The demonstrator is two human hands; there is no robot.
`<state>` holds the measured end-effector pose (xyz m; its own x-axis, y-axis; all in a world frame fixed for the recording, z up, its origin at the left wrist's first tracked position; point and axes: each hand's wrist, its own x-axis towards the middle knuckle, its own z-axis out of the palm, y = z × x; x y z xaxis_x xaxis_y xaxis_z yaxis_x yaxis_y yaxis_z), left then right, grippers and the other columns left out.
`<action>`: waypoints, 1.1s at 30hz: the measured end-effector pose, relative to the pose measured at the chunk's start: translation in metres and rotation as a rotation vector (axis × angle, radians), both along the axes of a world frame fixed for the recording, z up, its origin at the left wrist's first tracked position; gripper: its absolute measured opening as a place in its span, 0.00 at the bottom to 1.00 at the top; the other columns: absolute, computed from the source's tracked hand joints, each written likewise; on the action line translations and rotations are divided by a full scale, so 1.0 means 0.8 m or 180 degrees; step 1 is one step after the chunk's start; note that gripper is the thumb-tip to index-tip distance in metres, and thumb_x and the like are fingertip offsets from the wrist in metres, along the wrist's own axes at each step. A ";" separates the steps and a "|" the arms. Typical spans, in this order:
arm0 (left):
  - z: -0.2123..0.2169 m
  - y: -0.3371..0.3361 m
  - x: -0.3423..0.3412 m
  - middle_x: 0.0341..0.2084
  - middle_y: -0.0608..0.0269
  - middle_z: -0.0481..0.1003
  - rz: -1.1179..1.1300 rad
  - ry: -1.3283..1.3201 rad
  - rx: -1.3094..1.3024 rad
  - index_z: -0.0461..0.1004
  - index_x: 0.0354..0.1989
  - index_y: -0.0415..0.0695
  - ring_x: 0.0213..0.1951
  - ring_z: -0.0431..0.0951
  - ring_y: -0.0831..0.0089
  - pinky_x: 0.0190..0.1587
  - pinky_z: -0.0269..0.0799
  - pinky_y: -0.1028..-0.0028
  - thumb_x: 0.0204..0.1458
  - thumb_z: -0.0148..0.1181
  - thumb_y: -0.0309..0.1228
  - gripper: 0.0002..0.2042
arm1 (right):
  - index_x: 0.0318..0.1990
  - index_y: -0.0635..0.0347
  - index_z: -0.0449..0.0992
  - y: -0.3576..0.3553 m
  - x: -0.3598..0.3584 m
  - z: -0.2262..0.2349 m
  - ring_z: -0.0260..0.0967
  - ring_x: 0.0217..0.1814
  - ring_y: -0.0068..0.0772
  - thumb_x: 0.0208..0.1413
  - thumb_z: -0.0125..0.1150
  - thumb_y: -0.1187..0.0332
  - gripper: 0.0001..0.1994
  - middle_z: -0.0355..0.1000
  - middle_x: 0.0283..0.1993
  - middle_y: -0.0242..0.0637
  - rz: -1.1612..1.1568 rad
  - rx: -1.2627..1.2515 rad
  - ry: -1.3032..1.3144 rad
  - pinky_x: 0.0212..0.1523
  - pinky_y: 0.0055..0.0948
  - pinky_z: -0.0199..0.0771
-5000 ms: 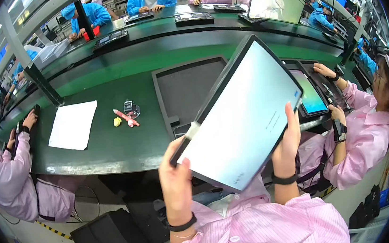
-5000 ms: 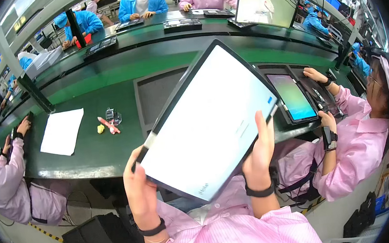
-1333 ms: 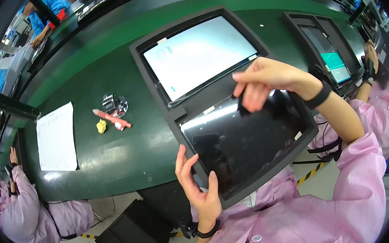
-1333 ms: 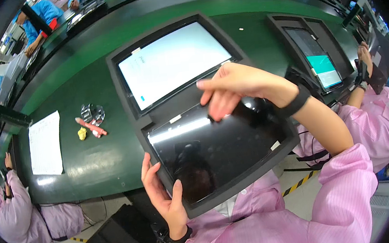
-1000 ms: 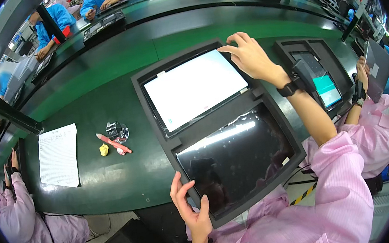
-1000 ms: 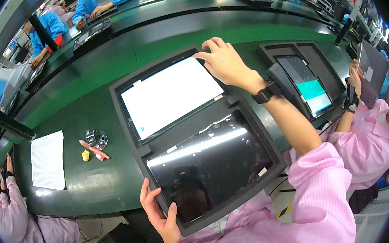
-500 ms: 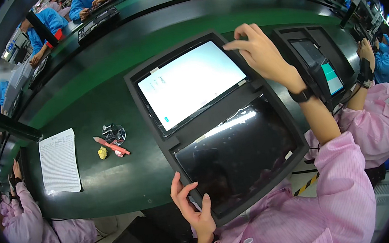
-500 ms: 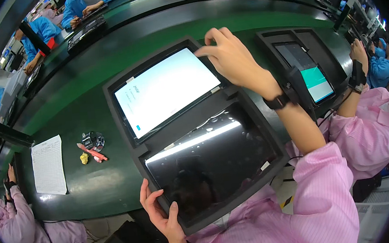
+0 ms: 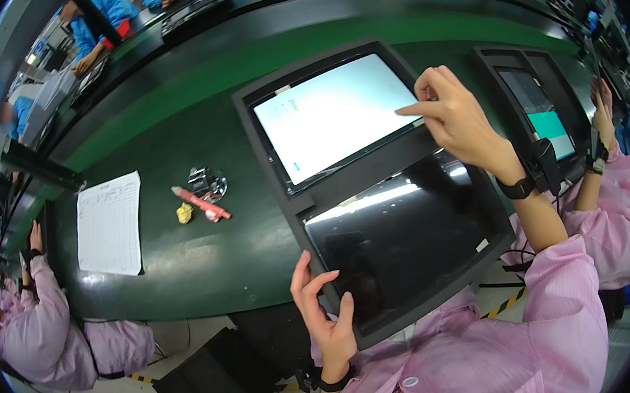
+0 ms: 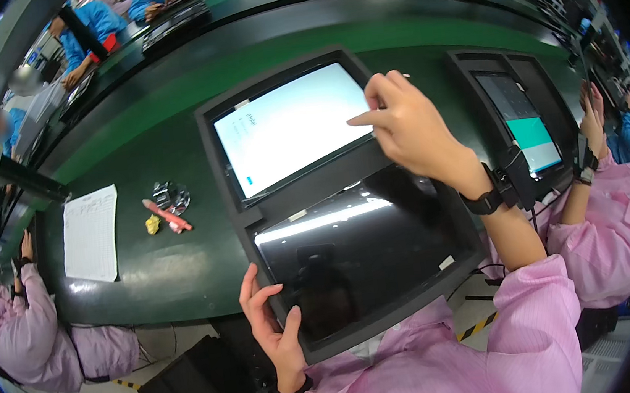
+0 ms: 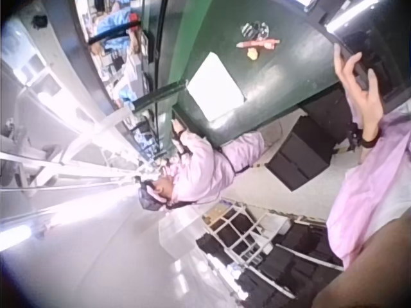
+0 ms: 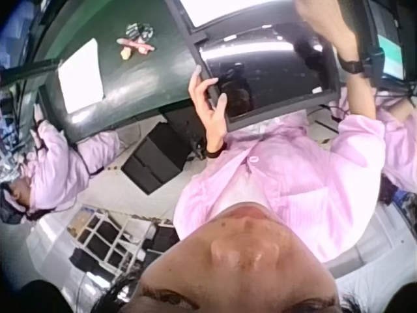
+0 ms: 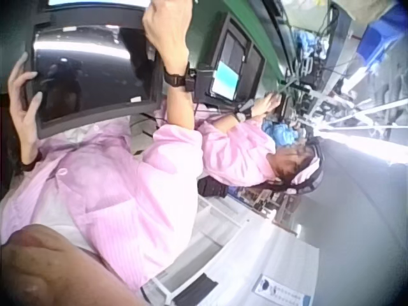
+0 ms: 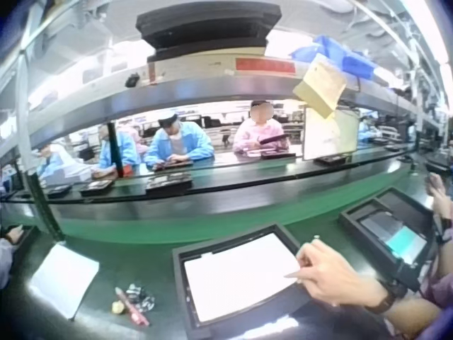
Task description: Inspecting, interacting with setup screens, and testing tablet computers on a factory assembly line before moving them to a storage shelf.
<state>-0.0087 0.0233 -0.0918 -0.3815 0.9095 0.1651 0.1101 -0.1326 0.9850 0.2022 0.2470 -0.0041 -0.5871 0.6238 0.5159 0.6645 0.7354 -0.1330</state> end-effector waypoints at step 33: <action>0.002 0.000 -0.008 0.62 0.50 0.55 -0.0211 0.0014 0.0146 0.71 0.44 0.42 0.65 0.54 0.53 0.67 0.44 0.60 0.44 0.56 0.20 0.15 | 0.41 0.57 0.77 0.042 -0.147 0.046 0.63 0.43 0.42 0.50 0.50 0.76 0.12 0.66 0.34 0.39 0.0904 -0.0190 0.0115 0.45 0.38 0.66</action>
